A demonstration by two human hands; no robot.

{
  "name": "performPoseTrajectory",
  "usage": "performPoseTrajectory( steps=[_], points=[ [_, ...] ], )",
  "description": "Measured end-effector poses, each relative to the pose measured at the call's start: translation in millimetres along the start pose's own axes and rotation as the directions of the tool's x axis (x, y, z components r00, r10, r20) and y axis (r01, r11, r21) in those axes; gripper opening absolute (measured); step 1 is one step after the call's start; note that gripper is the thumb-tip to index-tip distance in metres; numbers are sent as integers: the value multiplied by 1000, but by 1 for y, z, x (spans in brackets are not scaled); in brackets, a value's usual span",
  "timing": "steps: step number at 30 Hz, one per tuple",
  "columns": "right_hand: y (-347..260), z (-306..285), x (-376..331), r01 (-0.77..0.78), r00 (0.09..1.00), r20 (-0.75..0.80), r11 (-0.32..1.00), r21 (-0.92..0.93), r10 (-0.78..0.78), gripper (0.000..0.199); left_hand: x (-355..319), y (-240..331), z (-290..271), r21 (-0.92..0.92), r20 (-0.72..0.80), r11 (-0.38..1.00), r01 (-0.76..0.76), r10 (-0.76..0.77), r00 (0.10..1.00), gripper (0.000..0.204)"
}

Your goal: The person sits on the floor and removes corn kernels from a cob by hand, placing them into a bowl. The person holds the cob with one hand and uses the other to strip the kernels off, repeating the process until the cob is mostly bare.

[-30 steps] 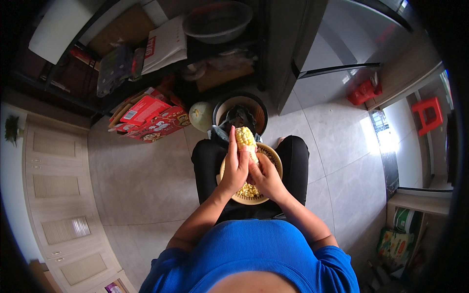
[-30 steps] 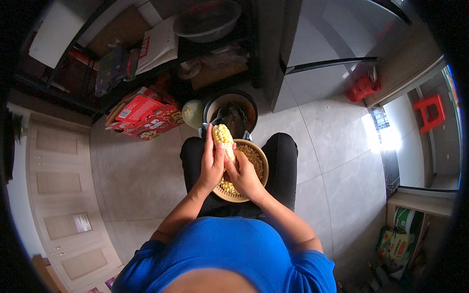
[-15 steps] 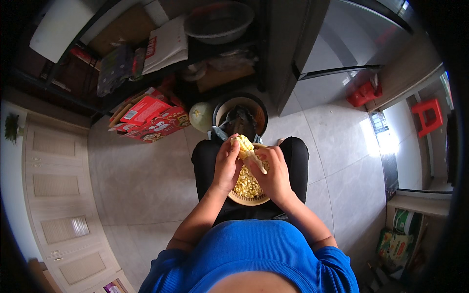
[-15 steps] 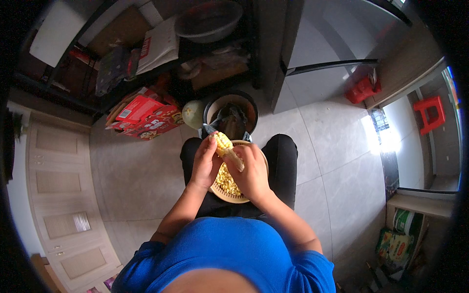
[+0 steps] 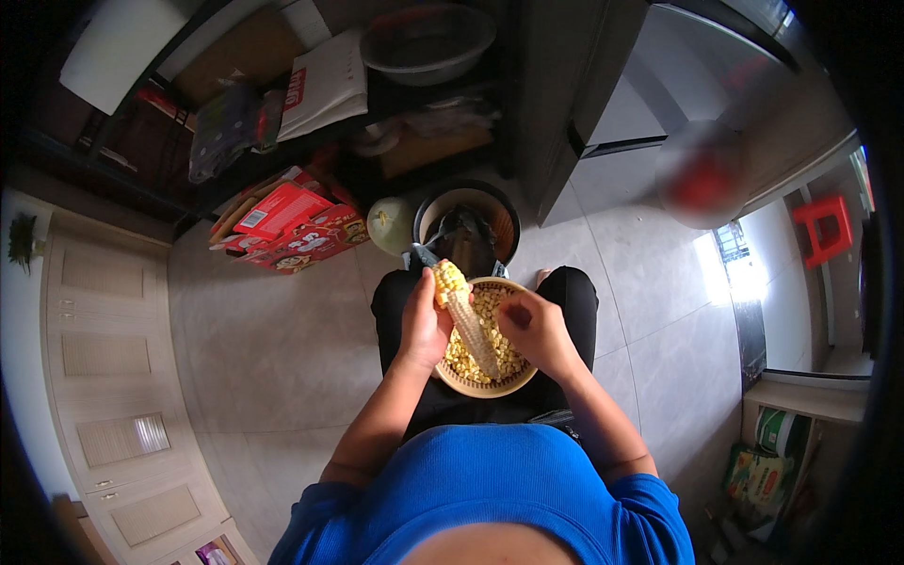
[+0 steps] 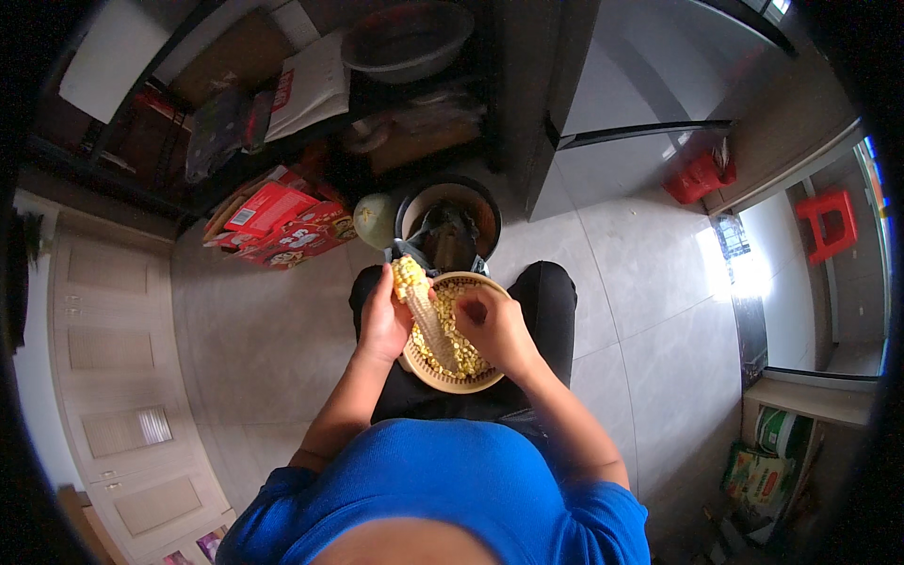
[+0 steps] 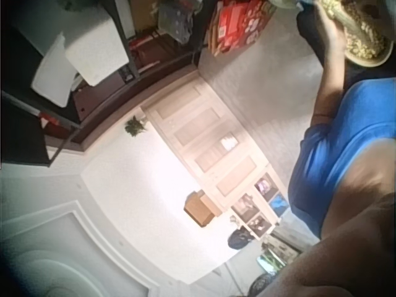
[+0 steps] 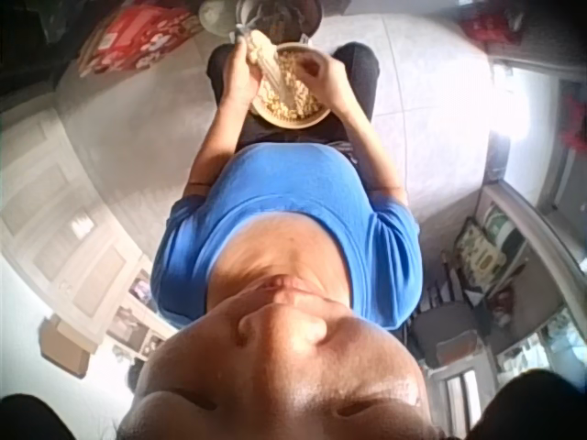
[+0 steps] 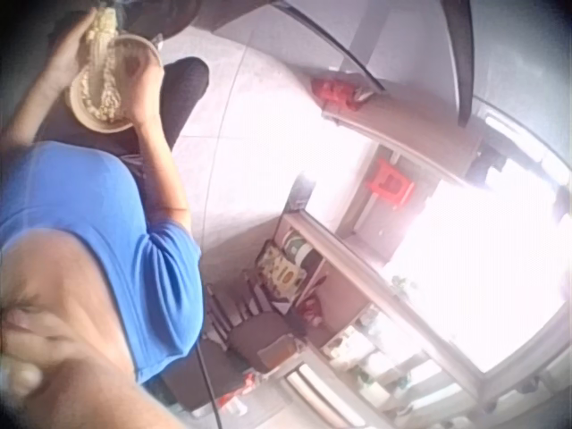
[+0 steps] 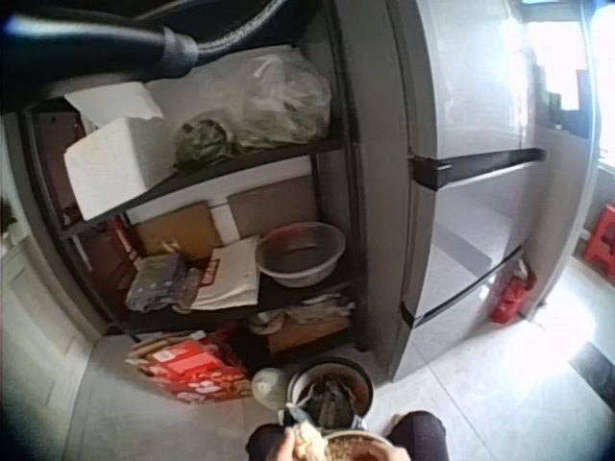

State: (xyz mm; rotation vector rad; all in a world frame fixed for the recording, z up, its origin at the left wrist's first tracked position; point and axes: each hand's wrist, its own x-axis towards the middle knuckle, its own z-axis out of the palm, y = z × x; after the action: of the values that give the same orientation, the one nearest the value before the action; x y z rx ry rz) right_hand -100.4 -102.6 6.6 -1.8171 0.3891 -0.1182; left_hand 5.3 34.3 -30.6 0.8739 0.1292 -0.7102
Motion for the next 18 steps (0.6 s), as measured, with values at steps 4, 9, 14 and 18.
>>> performPoseTrajectory(
  steps=[4,9,14,18],
  points=[
    [51,10,-4,98,984,170,961,-257,-55,19,-2,5,3,-13,40,1000,25,-24,999,37],
    [8,19,10,-194,979,178,744,639,103,35,-11,0,16,15,113,997,-71,69,991,36],
    [-5,27,15,-195,979,176,714,672,102,36,-19,-3,26,-22,157,989,-146,148,976,35],
    [-8,22,20,-322,945,285,592,739,158,36,-20,-4,25,-16,179,980,-198,198,964,34]
  ],
)
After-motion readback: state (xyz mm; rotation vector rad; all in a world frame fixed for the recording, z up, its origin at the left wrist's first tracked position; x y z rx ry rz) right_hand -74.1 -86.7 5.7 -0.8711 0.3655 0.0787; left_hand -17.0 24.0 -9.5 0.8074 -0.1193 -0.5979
